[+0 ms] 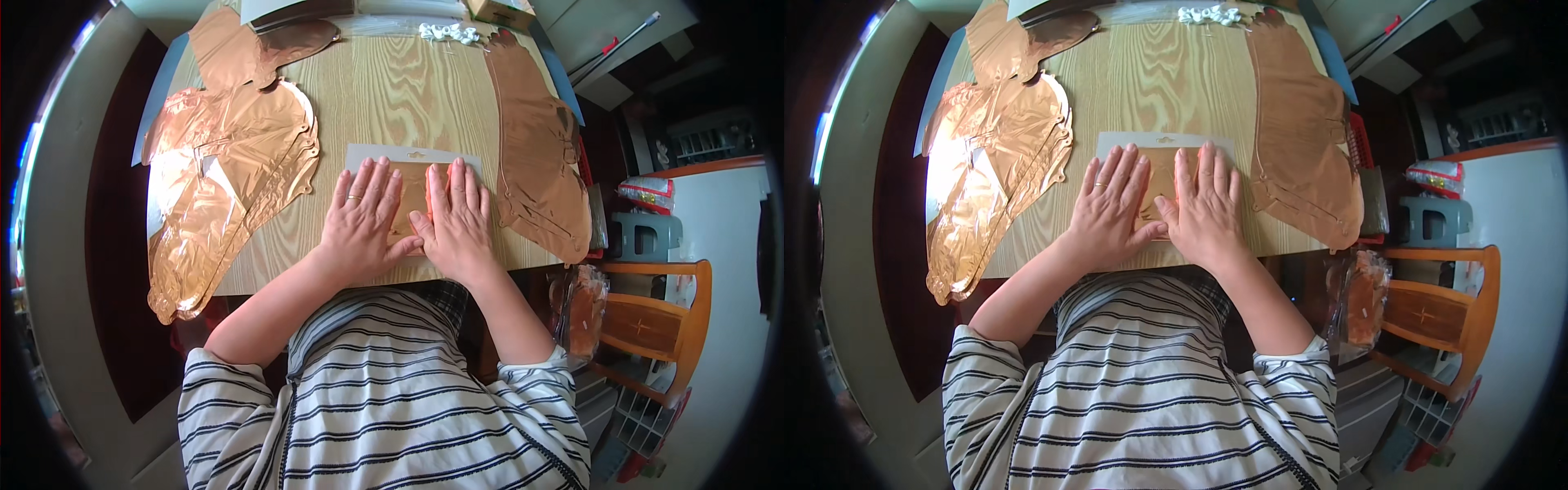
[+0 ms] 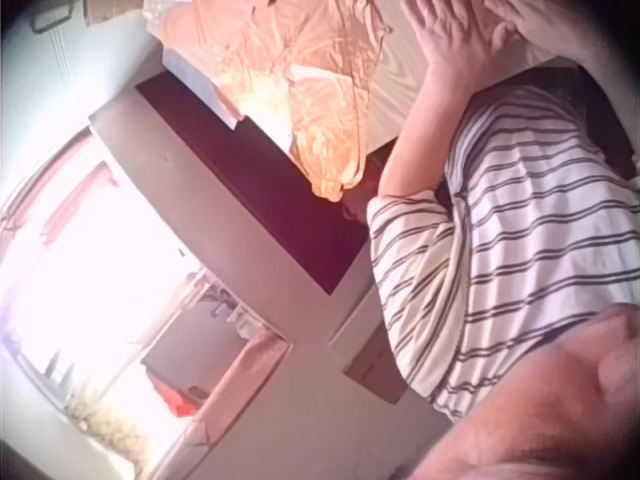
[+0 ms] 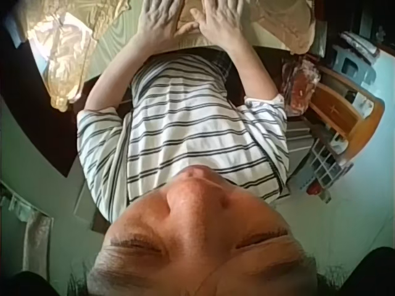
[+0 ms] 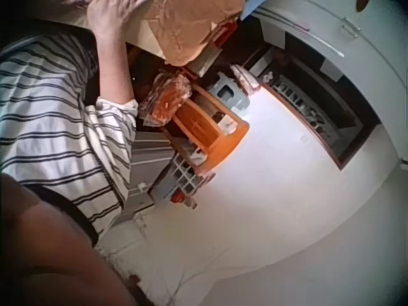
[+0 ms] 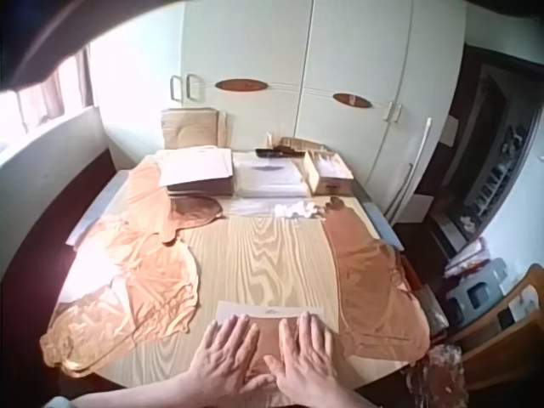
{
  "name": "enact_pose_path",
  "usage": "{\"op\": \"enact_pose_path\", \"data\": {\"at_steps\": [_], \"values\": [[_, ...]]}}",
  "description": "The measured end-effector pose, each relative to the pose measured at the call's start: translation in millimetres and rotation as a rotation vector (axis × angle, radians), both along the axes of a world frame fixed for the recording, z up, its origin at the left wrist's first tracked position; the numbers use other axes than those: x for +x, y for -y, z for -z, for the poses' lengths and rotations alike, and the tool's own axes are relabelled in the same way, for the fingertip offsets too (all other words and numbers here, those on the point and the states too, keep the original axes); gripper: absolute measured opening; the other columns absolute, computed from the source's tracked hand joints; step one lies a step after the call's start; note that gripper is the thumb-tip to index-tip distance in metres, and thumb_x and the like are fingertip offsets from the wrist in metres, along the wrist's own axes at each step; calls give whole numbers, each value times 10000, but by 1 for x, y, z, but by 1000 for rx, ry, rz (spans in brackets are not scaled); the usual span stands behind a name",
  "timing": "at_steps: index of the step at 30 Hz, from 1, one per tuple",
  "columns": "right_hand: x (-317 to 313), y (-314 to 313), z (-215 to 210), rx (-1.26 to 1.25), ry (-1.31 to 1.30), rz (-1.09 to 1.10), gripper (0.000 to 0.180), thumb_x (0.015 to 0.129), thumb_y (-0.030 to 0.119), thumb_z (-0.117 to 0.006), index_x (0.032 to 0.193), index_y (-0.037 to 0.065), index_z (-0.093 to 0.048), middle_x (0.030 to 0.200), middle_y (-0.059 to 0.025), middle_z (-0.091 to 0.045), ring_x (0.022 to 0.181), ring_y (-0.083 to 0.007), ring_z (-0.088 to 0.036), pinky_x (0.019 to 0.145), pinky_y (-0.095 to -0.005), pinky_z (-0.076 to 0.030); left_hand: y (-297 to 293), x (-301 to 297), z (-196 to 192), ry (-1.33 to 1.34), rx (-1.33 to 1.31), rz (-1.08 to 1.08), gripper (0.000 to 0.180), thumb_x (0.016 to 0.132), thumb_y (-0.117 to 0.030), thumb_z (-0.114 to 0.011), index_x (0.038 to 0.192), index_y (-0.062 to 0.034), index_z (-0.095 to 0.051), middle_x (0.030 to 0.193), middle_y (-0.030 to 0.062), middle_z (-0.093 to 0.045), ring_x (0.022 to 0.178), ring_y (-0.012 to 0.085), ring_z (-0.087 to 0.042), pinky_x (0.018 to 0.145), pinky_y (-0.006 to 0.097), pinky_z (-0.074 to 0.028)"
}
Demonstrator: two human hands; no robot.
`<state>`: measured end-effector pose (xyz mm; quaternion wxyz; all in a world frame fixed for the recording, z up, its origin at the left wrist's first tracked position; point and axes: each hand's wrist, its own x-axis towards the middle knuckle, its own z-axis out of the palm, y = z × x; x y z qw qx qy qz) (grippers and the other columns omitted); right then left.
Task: Folding metallic foil balloons and placing them into clear plastic packaging sleeves.
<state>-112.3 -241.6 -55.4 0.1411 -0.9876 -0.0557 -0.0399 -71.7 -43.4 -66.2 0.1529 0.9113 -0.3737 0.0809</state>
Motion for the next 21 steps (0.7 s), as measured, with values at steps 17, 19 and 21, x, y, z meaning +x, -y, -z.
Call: {"op": "enact_pose_path", "data": {"at_steps": [17, 19, 21], "values": [[-7, 2, -1, -33, -8, 90, 786, 1016, 487, -502, 1596, 16, -258, 1630, -327, -199, 1532, -481, -145, 1221, -637, -16, -44, 29, -38, -524, -461, -34, 801, 902, -228, -706, 1564, -15, -307, 1358, 248, -587, 1196, 370, -617, 1031, 441, -480], [-8, 2, -2, -27, -11, 98, 785, 1014, 484, -509, 1593, 16, -262, 1631, -325, -200, 1533, -480, -143, 1221, -638, -14, -42, 25, -48, -675, -455, -86, 786, 884, -159, -719, 1548, -9, -327, 1325, 241, -614, 1117, 356, -664, 969, 427, -521], [-11, 2, 0, -22, -8, 103, 783, 1013, 481, -513, 1592, 17, -264, 1632, -323, -201, 1534, -480, -142, 1221, -639, -11, -39, 27, -38, -553, -460, -62, 774, 875, -124, -728, 1534, -6, -341, 1301, 237, -631, 1013, 326, -704, 899, 403, -557]]}}
